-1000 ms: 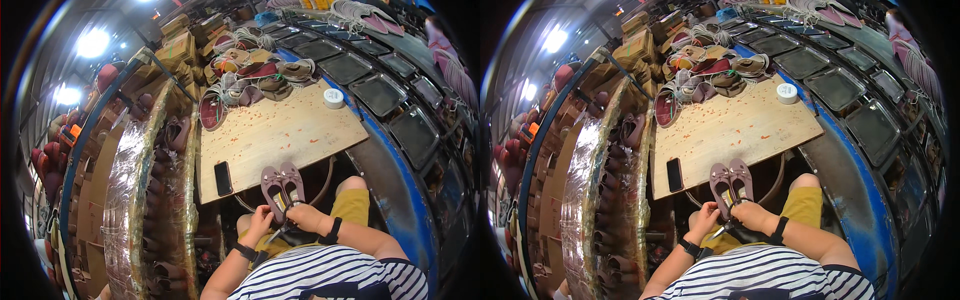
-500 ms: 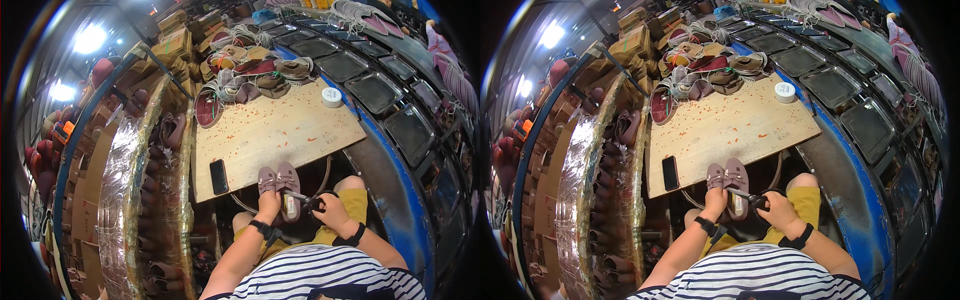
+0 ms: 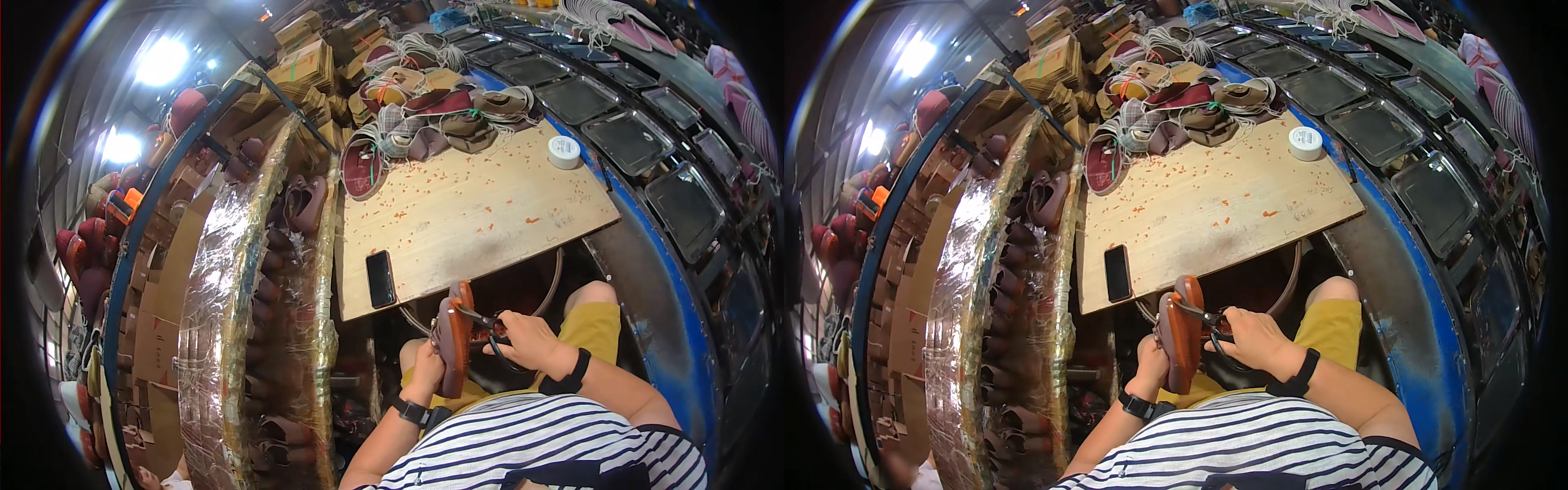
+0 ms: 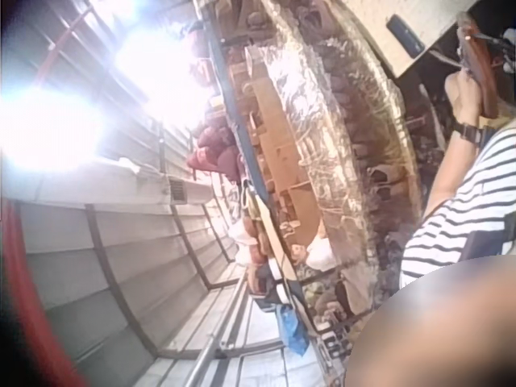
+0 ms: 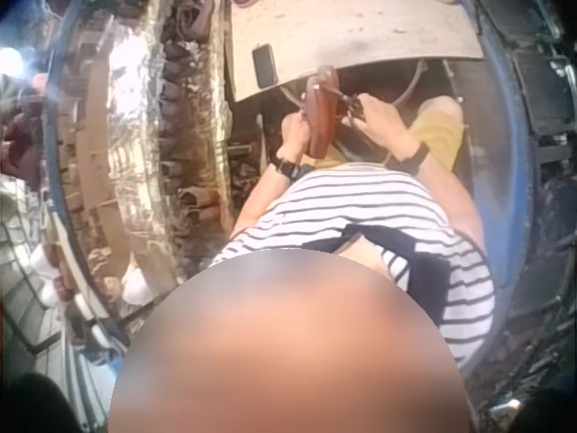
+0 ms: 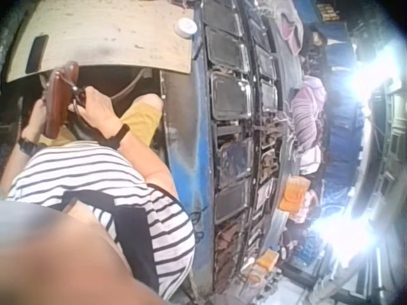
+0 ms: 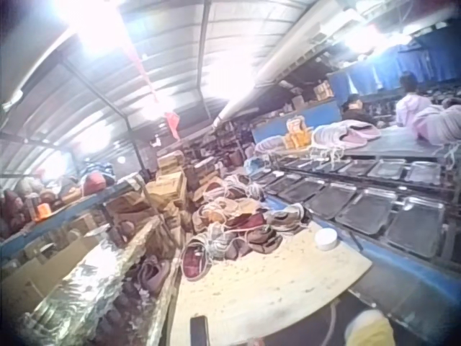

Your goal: Trim excess material from the soles of shoes using shears.

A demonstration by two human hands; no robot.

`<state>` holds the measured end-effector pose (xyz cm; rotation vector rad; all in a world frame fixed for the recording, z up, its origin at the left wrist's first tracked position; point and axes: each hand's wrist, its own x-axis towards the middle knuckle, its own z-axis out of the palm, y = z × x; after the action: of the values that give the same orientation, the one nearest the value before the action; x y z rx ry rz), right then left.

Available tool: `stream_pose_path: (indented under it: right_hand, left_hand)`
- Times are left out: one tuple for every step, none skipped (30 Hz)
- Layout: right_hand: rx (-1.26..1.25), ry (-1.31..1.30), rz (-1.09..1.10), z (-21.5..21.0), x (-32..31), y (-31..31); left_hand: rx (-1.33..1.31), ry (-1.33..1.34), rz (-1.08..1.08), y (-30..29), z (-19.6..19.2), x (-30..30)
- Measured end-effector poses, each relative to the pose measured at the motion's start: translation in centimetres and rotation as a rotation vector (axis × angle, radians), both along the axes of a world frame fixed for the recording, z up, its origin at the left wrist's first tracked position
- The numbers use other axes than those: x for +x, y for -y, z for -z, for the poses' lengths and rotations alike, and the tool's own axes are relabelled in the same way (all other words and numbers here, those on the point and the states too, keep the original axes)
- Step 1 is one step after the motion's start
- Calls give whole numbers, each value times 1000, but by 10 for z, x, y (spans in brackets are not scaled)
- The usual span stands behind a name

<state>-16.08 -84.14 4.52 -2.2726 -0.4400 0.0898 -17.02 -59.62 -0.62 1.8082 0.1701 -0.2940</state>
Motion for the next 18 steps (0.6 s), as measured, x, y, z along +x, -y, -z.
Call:
stream_pose_path:
  right_hand:
    - [-37, 36, -12, -1, 1, -2]
    - [-36, 38, -14, -1, 0, -4]
    - [-57, 27, 0, 1, 1, -4]
    - [-78, 15, 14, 3, 2, -4]
    - [-79, 14, 18, 8, 2, -3]
    - [-123, -27, 54, 14, 2, 1]
    - [-167, -67, 89, 19, 2, 5]
    - [-168, -69, 92, 21, 1, 9]
    - [-197, -92, 102, 22, -1, 12]
    - [-227, -117, 114, 22, -2, 14]
    - [-227, -117, 115, 23, -3, 14]
    - [-235, -88, 122, 25, -4, 15]
    - [-243, -59, 129, 27, -4, 16]
    - [-244, -62, 135, 28, -4, 17]
    - [-214, -42, 133, 29, -5, 17]
    - [-184, -22, 132, 30, -6, 16]
    - [-184, -22, 131, 29, -7, 16]
    - [-207, -30, 143, 30, -7, 17]
  left_hand:
    - [-102, 57, -9, -5, 15, -2]
    - [-204, 114, -17, -11, 30, -4]
    - [-205, 112, -13, -9, 28, -4]
    - [-288, 34, -53, -8, 26, -5]
    - [-371, -45, -94, -6, 23, -6]
    - [-373, -47, -90, -2, 13, -8]
    - [-381, -16, -79, 3, 0, -9]
    - [-389, 16, -69, 5, -7, -9]
    - [-389, 18, -70, 0, -4, -9]
    - [-438, -19, -61, -7, 3, -8]
    - [-486, -56, -51, -12, 9, -8]
    - [-487, -60, -45, -10, 5, -8]
    - [-410, -46, 9, -7, 0, -8]
    - [-333, -31, 64, -5, -3, -7]
    - [-333, -31, 63, -6, 0, -7]
    - [-376, -94, -5, -9, 5, -6]
    - [-420, -157, -73, -11, 8, -6]
    - [-418, -160, -74, -10, 5, -5]
